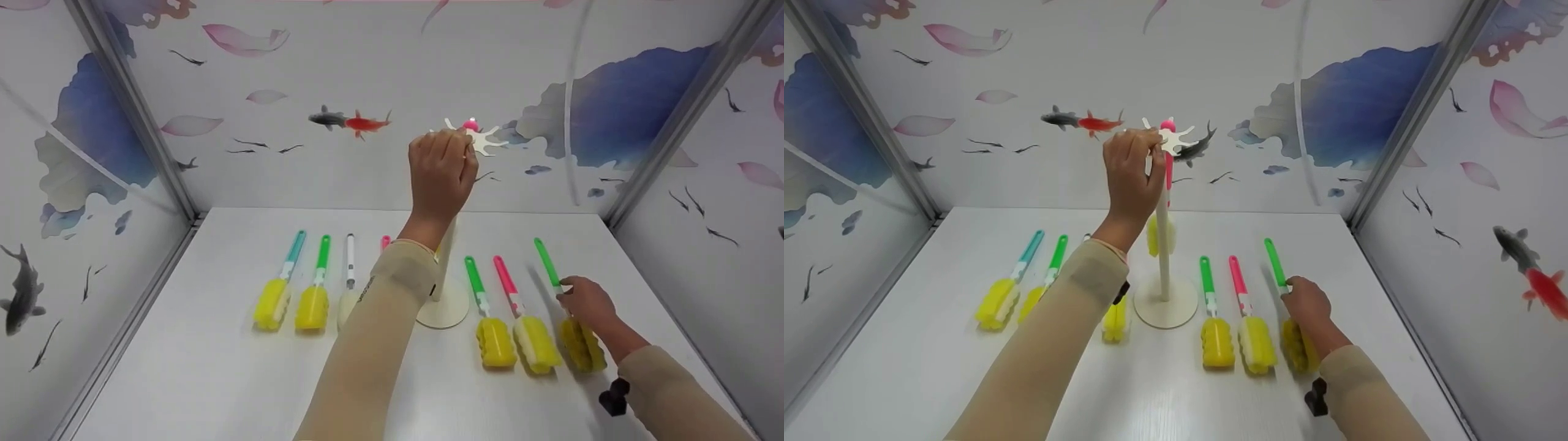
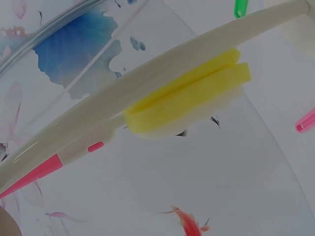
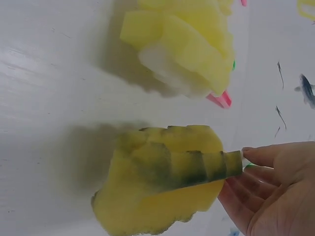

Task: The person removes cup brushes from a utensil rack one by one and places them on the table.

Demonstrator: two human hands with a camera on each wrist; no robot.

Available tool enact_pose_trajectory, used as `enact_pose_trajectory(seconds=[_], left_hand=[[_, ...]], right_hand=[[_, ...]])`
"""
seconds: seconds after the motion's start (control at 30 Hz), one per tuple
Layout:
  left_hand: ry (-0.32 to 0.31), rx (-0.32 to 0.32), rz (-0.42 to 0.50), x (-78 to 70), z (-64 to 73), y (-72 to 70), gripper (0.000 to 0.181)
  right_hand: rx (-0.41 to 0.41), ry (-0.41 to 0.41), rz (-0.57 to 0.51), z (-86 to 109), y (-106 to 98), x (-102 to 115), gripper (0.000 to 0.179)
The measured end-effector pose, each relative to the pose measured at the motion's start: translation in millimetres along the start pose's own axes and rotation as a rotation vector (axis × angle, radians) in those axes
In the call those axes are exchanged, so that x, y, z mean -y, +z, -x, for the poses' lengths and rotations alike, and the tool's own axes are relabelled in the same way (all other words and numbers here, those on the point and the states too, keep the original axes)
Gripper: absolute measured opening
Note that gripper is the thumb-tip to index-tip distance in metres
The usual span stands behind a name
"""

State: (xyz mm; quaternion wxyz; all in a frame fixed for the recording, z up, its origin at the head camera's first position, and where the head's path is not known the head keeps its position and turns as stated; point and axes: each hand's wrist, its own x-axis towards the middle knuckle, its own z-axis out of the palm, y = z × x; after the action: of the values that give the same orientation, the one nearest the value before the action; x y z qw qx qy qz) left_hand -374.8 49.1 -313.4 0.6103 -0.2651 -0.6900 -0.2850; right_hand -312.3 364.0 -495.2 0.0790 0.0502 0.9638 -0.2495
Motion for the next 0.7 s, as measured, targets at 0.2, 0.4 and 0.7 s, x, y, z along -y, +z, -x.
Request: enact_pose_trajectory(seconds=[0.2,0.4,0.7], left_hand=[[0.007,0.004,-0.001,-0.4,-0.1,-0.4,0.008],[0.018,0.005,0.0,0.9,0.9,-0.3,0.009],[0.017,-0.009,0.018,2.1,0.5,-2.3,0.008]], right_hand=[[0.053,0.045,0.065,-7.2,8.0,-5.3,0.045],[0.086,0.086,0.096,-15.4,13.4,-7.1,0.045],[0.152,0.156,0.035,-20.1,13.4,-3.4,0.049]])
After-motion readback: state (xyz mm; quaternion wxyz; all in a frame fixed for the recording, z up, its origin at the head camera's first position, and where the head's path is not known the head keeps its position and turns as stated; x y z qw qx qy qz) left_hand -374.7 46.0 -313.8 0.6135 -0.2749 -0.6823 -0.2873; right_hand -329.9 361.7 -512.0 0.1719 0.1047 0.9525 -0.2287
